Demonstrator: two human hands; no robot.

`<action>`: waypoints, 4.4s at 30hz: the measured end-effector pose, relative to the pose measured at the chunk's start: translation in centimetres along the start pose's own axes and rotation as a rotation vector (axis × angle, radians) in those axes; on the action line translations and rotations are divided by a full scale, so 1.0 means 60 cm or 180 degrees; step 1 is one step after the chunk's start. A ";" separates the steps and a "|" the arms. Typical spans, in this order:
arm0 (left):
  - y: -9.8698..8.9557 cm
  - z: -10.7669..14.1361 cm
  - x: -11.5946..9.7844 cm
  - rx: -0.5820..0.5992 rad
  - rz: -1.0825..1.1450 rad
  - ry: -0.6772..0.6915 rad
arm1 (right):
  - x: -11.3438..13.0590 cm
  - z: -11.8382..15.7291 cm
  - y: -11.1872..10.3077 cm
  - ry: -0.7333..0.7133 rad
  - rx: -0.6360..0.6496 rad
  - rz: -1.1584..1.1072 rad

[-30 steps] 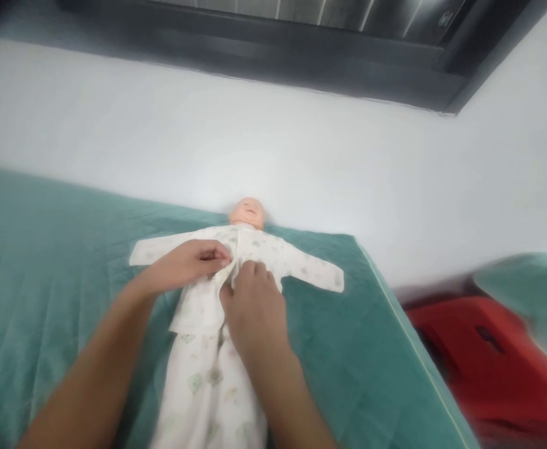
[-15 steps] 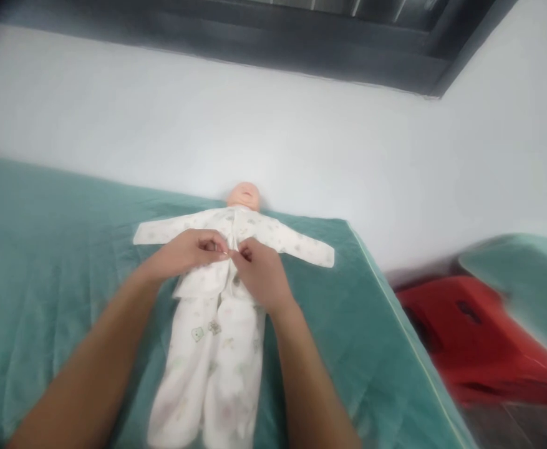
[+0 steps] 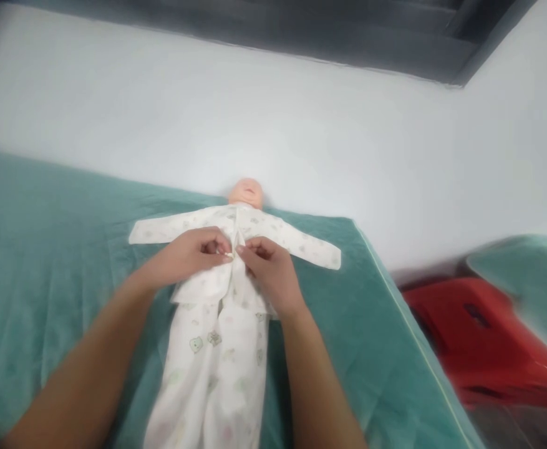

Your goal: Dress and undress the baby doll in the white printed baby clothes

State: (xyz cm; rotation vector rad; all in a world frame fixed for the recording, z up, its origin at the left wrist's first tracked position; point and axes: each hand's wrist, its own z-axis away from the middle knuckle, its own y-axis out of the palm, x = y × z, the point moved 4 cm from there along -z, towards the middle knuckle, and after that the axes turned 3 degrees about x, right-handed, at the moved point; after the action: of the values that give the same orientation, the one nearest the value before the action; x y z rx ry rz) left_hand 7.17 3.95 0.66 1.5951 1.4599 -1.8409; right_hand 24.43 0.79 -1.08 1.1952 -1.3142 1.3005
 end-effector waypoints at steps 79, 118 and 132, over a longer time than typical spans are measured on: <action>-0.003 0.012 0.013 0.0461 0.1472 -0.0295 | 0.020 0.012 0.023 -0.0012 0.0093 0.0311; 0.022 -0.024 0.020 -0.1309 -0.0986 0.0913 | -0.016 -0.010 0.018 -0.1280 -0.0408 0.1627; 0.023 -0.027 0.028 -0.1283 -0.0998 0.0619 | -0.024 -0.014 0.013 -0.1190 -0.0447 0.1403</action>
State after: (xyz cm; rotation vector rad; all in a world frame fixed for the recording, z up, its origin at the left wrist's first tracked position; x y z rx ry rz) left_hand 8.53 5.32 -1.24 1.4357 2.1117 -1.4304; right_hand 23.77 1.64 -2.56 1.1218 -1.9934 1.2930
